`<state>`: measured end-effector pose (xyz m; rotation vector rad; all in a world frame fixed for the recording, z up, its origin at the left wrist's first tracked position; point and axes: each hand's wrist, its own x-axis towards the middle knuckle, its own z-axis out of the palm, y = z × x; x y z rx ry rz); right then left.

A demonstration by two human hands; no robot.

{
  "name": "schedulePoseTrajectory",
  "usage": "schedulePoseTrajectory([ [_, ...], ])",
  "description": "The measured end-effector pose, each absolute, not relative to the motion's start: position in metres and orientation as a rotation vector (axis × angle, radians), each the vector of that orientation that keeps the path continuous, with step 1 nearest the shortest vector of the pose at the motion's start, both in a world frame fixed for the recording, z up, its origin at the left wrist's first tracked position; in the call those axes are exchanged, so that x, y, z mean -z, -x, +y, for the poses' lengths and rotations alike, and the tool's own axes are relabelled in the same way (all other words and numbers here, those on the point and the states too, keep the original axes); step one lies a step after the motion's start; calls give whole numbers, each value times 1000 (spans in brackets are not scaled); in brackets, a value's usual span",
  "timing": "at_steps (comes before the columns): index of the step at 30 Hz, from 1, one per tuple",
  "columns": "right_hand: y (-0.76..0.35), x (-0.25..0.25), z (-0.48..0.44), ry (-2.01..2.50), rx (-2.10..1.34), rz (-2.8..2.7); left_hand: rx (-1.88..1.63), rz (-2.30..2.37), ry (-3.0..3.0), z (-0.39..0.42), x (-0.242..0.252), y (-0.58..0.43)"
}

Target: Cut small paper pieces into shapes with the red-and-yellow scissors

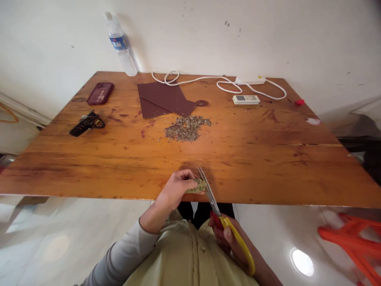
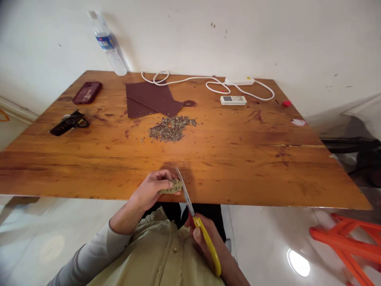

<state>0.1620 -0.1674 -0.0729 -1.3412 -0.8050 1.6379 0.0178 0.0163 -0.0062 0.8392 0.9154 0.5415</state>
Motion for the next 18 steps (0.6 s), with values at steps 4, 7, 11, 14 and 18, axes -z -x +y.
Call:
schedulePoseTrajectory([
  [4, -163, 70, -163, 1308, -1640, -853, -534, 905, -840, 16, 8, -18],
  [7, -163, 64, -161, 1400, -1546, -857, -551, 915, -867, 15, 9, -18],
  [11, -163, 61, -163, 1442, -1577, -838, -543, 901, -903, 15, 7, -19],
  [14, -164, 62, -166, 1421, -1631, -805, -520, 893, -928, 15, 8, -18],
  [18, -161, 66, -170, 1421, -1629, -781, -530, 891, -968, 16, 11, -16],
])
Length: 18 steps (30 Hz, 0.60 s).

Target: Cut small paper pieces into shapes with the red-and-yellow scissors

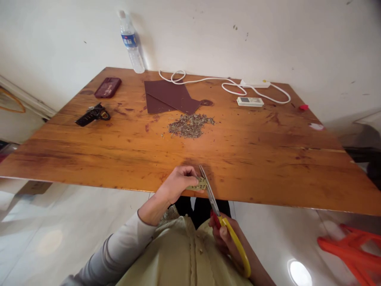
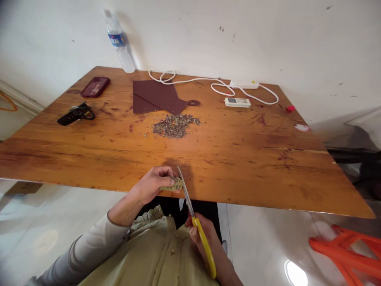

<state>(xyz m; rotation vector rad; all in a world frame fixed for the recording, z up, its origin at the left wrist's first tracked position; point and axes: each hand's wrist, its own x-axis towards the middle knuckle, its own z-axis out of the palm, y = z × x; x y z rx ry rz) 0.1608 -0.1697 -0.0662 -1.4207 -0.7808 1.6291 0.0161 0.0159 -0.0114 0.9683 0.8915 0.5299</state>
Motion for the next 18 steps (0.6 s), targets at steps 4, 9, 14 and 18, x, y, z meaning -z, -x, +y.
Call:
schedulePoseTrajectory([
  [4, -160, 76, -171, 1324, -1622, -811, -516, 897, -1002, 18, 14, -16],
  [9, -166, 88, -168, 1288, -1561, -870, -511, 873, -1038, 19, 17, -15],
  [14, -172, 96, -169, 1333, -1544, -863, -552, 864, -1069, 19, 21, -16],
  [18, -173, 98, -175, 1389, -1537, -845, -516, 871, -1108, 21, 20, -17],
])
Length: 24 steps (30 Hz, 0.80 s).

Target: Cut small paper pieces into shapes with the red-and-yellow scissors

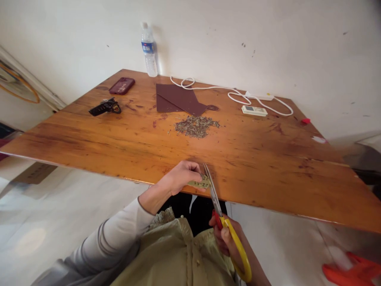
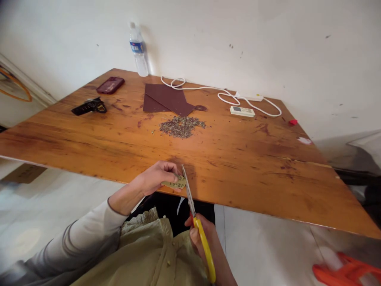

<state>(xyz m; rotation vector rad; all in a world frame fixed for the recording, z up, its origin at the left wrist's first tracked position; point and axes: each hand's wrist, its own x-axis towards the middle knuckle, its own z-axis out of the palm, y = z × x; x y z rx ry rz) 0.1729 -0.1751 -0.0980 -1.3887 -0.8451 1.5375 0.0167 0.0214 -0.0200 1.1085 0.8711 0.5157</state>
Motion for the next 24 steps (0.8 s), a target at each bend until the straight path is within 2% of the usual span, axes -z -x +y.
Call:
schedulePoseTrajectory([
  [7, -171, 99, -174, 1228, -1545, -864, -370, 753, -1018, 28, 19, -19],
  [14, -181, 105, -171, 1362, -1432, -887, -367, 761, -960, 29, 20, -21],
  [24, -182, 93, -179, 1389, -1521, -811, -344, 756, -972, 31, 20, -21],
])
